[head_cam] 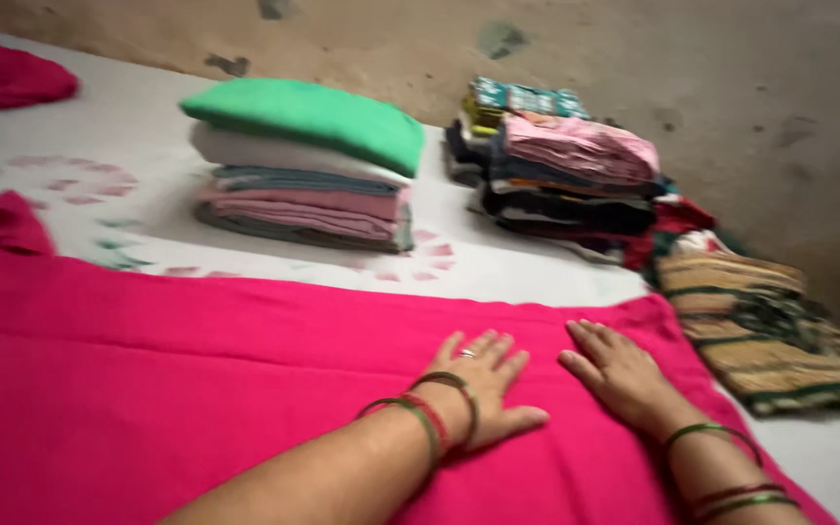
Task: The person folds a green pair of pants and places them on a stack. Then the person unfolds a pink dress, smooths it out, and begins folding it on the bed.
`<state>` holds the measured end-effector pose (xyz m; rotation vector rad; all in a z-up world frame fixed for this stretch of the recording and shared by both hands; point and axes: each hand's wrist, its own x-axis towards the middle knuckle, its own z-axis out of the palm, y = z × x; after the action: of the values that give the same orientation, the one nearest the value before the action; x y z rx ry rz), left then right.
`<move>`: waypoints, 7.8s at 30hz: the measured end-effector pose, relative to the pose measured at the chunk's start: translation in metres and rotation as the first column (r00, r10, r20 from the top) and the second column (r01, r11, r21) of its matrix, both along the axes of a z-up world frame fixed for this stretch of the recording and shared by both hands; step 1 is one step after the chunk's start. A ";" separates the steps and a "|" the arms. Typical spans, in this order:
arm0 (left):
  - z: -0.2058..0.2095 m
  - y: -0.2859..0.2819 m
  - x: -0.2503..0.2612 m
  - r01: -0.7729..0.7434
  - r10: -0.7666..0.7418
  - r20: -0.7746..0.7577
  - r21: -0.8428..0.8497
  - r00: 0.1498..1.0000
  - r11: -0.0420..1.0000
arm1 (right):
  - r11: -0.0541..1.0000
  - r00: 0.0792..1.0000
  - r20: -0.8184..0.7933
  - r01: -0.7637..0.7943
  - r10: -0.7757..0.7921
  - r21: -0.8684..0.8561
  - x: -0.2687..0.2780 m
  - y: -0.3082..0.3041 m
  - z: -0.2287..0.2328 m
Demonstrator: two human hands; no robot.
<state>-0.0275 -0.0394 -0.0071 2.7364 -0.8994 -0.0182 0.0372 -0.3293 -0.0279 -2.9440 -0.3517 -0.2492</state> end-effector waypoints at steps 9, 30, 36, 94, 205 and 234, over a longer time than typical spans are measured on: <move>0.005 0.005 -0.012 -0.035 0.036 0.016 -0.056 0.999 0.998 | 0.955 0.954 0.072 0.286 -0.291 0.075 -0.035 -0.085 0.023; -0.006 0.003 -0.003 -0.043 0.049 0.058 -0.096 0.997 0.994 | 0.849 0.946 -0.128 0.323 -0.297 0.417 -0.054 -0.049 0.048; -0.001 0.006 -0.005 -0.040 0.044 0.040 -0.098 0.998 0.994 | 0.972 0.972 0.140 0.167 -0.191 0.163 -0.045 -0.039 0.040; 0.001 0.008 -0.008 0.018 -0.009 0.052 -0.165 0.999 0.986 | 0.955 0.922 0.247 0.283 -0.297 0.088 0.085 -0.105 -0.007; 0.007 -0.138 -0.269 0.291 -0.369 -0.095 -0.450 0.925 0.844 | 0.968 0.963 0.226 0.095 -0.148 0.231 -0.442 -0.139 0.025; 0.009 -0.148 -0.299 0.429 -0.470 0.021 -0.446 0.882 0.786 | 0.979 0.977 0.151 0.126 -0.150 0.161 -0.356 -0.095 -0.009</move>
<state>-0.3266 -0.1872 0.0019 2.0379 -1.3284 -0.0268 -0.3184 -0.4248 -0.0370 -2.8085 -0.1404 -0.5124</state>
